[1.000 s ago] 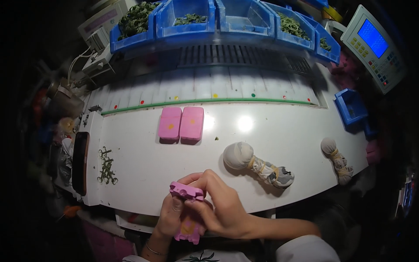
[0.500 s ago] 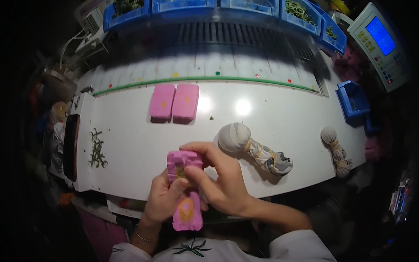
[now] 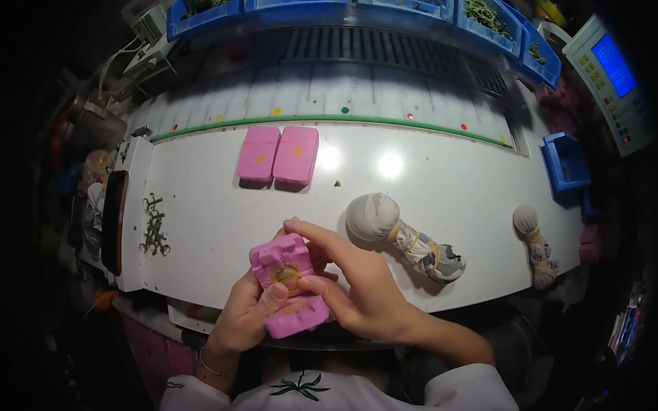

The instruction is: The person repeatedly opens pink rectangular molds, removes small green decorative pieces, and places them into blue bins. They also use a white cloth to wipe the molds and handle the pieces by hand.

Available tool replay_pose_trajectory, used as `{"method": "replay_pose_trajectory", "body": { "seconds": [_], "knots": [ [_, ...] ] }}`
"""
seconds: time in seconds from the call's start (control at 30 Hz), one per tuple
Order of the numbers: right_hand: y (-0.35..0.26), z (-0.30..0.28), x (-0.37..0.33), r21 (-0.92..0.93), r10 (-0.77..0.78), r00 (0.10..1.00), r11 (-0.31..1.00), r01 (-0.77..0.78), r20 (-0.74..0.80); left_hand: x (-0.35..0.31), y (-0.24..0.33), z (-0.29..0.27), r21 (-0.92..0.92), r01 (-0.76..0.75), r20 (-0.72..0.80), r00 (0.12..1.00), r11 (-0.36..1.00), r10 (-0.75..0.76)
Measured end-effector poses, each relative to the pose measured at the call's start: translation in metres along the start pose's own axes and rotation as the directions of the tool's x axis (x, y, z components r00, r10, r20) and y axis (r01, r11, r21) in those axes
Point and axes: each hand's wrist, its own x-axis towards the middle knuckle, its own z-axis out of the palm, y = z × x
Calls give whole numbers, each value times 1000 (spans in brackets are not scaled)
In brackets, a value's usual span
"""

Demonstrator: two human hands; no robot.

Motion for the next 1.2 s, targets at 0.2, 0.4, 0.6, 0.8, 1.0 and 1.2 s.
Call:
{"method": "replay_pose_trajectory", "body": {
  "seconds": [0.2,0.4,0.6,0.8,1.0,1.2],
  "knots": [
    [-13,-9,-8,-217,-296,955,932,292,12,10,-6,3,-29,-229,-38,973,973,228],
    [-10,2,-16,-356,-360,927,884,303,-107,17,-14,7,-20,-268,-34,963,963,267],
    [-7,1,-19,-99,-143,964,987,124,-224,27,-18,11,-24,-324,9,946,946,324],
    [-5,-4,-14,-71,-122,977,991,111,-173,29,-14,11,62,-357,-3,934,932,358],
    [6,-7,-5,20,-84,984,996,88,-158,31,-13,9,85,-307,-62,948,948,313],
    [11,-12,-9,54,10,987,999,-2,-161,43,-15,19,248,-230,-183,943,941,279]
  ]
}}
